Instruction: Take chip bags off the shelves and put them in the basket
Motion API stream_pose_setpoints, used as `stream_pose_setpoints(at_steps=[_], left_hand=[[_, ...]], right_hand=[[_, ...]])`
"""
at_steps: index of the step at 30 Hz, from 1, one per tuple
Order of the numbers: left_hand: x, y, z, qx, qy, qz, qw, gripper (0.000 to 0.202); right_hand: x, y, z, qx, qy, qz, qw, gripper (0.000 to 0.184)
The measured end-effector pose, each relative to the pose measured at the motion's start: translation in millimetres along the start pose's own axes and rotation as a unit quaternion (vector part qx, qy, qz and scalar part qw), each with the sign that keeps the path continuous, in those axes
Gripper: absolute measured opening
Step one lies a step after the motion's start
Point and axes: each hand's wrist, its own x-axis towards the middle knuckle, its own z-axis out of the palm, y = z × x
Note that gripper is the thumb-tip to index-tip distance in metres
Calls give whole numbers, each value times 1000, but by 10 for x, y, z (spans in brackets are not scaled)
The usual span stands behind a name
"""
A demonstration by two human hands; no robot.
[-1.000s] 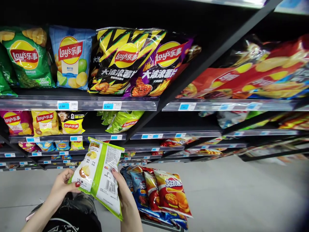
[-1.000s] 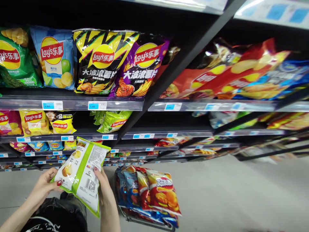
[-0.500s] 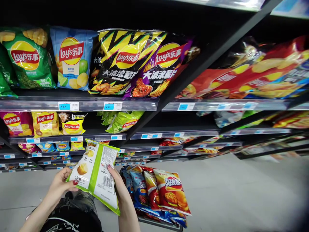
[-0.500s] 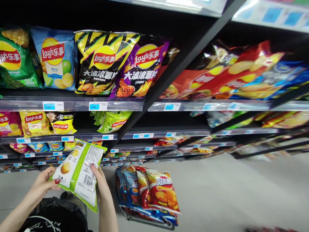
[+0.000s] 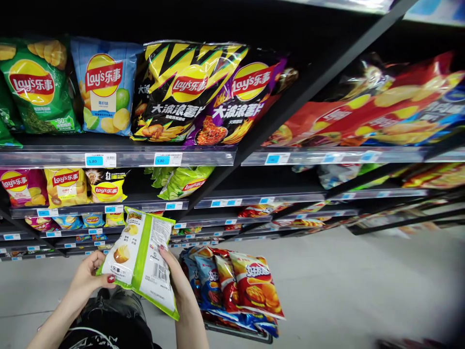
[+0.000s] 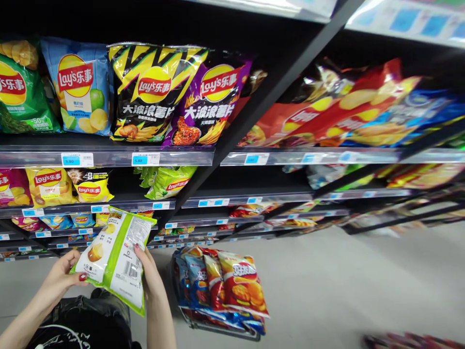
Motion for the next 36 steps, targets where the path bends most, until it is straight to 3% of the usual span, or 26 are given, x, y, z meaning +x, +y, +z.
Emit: stream_pose_setpoints(at_steps=[5, 15, 21, 25, 36], left_hand=[[1, -4, -9, 7, -25, 19, 999, 37], [-14, 19, 14, 15, -41, 25, 999, 39], [2, 18, -13, 41, -59, 28, 997, 38], [22, -5, -58, 70, -80, 37, 994, 37], [74, -47, -128, 72, -92, 29, 993, 38]], right_hand=[[-28, -1, 12, 4, -4, 38, 999, 33], [-17, -1, -3, 1, -9, 34, 999, 31], [-28, 20, -12, -4, -7, -15, 1000, 25], [-20, 15, -11, 1, 0, -48, 999, 31], [-39, 9, 40, -5, 6, -59, 998, 50]])
